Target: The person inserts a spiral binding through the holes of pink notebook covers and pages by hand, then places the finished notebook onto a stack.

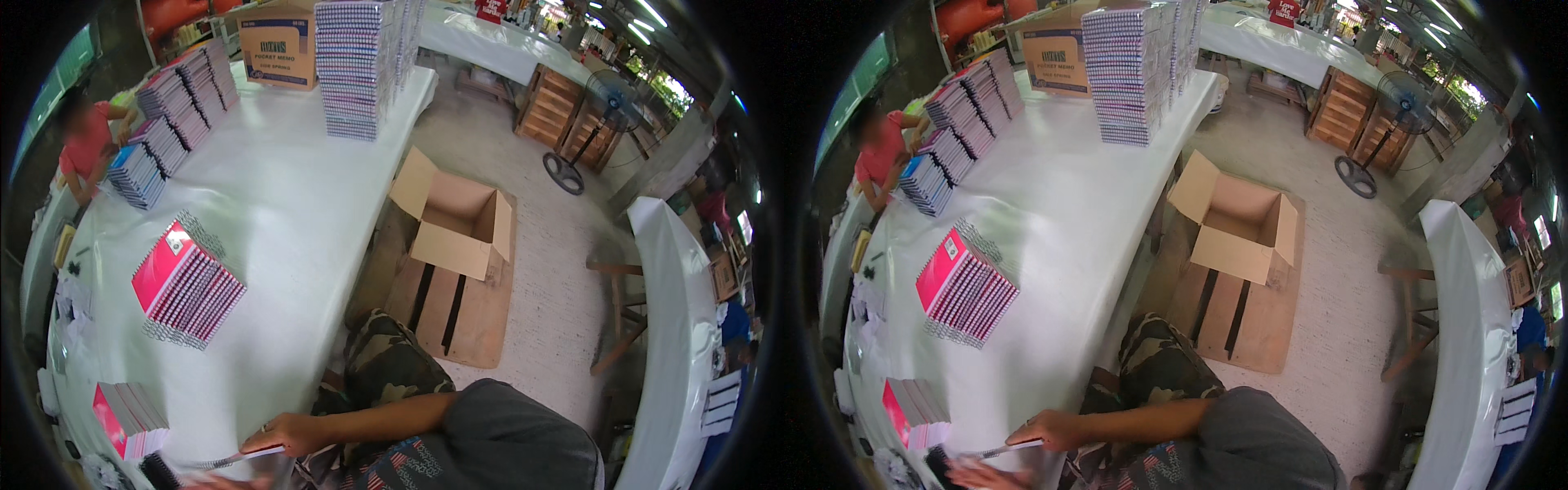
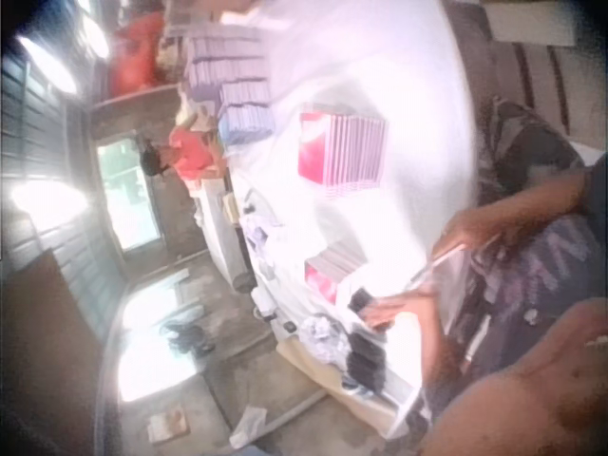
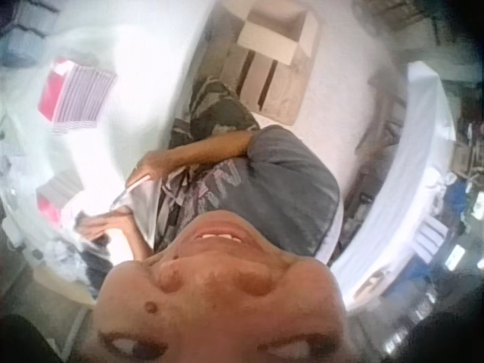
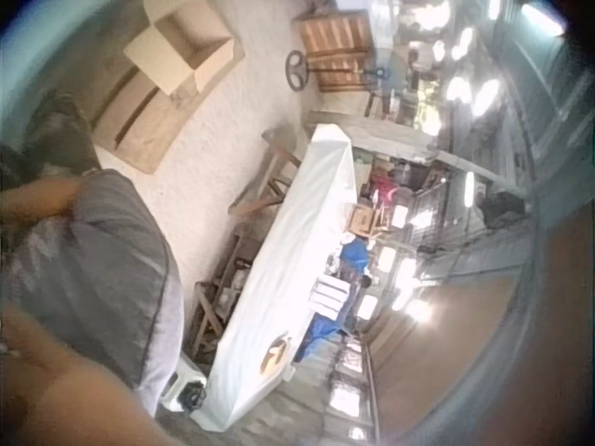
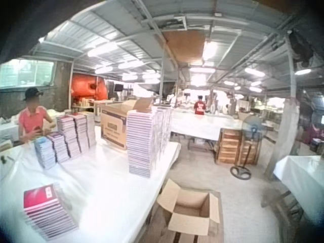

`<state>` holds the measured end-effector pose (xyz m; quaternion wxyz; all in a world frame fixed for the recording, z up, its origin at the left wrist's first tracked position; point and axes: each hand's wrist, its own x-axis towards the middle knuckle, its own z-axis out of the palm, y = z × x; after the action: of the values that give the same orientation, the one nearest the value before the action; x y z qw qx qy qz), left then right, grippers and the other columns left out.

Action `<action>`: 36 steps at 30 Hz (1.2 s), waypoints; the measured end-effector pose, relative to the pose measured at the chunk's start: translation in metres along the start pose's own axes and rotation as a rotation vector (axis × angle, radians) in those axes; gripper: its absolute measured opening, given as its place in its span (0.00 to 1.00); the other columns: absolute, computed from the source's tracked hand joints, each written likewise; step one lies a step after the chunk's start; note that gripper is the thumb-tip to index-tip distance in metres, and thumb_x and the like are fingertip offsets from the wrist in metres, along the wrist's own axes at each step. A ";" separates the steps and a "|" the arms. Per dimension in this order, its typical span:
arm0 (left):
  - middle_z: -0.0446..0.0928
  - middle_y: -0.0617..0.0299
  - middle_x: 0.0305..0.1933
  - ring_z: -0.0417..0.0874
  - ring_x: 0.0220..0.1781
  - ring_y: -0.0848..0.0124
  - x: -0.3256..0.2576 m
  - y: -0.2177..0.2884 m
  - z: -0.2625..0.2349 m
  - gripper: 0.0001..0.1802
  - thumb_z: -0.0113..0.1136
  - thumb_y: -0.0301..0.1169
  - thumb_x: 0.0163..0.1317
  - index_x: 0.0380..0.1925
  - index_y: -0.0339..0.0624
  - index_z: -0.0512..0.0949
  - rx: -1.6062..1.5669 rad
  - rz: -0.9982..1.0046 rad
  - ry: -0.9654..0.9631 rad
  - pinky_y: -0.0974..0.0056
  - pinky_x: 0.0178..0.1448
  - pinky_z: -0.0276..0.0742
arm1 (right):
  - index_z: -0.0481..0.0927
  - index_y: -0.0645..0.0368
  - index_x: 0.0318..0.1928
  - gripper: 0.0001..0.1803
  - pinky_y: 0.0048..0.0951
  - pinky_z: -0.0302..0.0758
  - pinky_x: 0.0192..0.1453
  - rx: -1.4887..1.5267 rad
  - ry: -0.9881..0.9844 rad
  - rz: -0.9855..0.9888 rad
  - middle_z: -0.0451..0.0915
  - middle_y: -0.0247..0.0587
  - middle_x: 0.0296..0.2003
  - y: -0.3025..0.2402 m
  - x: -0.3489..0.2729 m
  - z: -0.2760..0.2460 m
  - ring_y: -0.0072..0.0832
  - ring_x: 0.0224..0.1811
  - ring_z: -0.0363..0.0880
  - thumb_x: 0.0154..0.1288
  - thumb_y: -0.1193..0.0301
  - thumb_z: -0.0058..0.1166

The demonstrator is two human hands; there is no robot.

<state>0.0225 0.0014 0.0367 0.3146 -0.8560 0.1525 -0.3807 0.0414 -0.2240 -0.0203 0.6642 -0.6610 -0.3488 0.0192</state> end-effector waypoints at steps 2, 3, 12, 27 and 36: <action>0.65 0.25 0.56 0.67 0.58 0.33 0.006 0.008 -0.022 0.30 0.39 0.40 0.64 0.47 0.15 0.70 0.176 0.233 -0.262 0.35 0.62 0.62 | 0.72 0.55 0.58 0.32 0.35 0.74 0.49 -0.012 -0.140 0.019 0.78 0.46 0.50 -0.001 0.005 0.007 0.43 0.43 0.79 0.49 0.85 0.46; 0.72 0.26 0.49 0.72 0.54 0.35 0.009 0.018 -0.041 0.28 0.37 0.37 0.65 0.44 0.16 0.73 0.352 0.468 -0.517 0.40 0.61 0.67 | 0.72 0.55 0.58 0.32 0.36 0.74 0.47 -0.078 -0.136 -0.012 0.77 0.45 0.51 0.008 0.003 0.016 0.43 0.43 0.79 0.48 0.85 0.48; 0.50 0.15 0.61 0.48 0.66 0.24 -0.014 0.030 -0.003 0.42 0.43 0.48 0.65 0.58 0.11 0.53 -0.561 -0.325 -0.116 0.27 0.64 0.50 | 0.73 0.54 0.57 0.30 0.37 0.75 0.50 -0.091 -0.070 -0.115 0.78 0.42 0.51 0.009 -0.004 0.022 0.44 0.45 0.79 0.49 0.83 0.50; 0.42 0.21 0.66 0.38 0.68 0.24 -0.066 0.077 -0.011 0.59 0.36 0.72 0.55 0.64 0.22 0.46 -0.872 -0.066 -0.017 0.26 0.64 0.37 | 0.73 0.59 0.56 0.27 0.34 0.76 0.51 -0.139 -0.061 -0.036 0.77 0.45 0.52 0.006 0.000 -0.001 0.39 0.49 0.79 0.53 0.76 0.59; 0.45 0.20 0.64 0.46 0.65 0.22 -0.058 0.087 -0.019 0.64 0.47 0.71 0.49 0.62 0.18 0.46 -1.219 0.067 -0.315 0.22 0.60 0.40 | 0.73 0.60 0.56 0.24 0.34 0.74 0.53 0.005 -0.020 0.101 0.78 0.50 0.49 -0.012 0.001 -0.003 0.42 0.51 0.78 0.57 0.74 0.57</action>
<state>-0.0322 -0.0437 -0.0428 -0.1995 -0.9220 0.3208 -0.0847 0.0384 -0.2277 -0.0083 0.6603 -0.6759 -0.3216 0.0605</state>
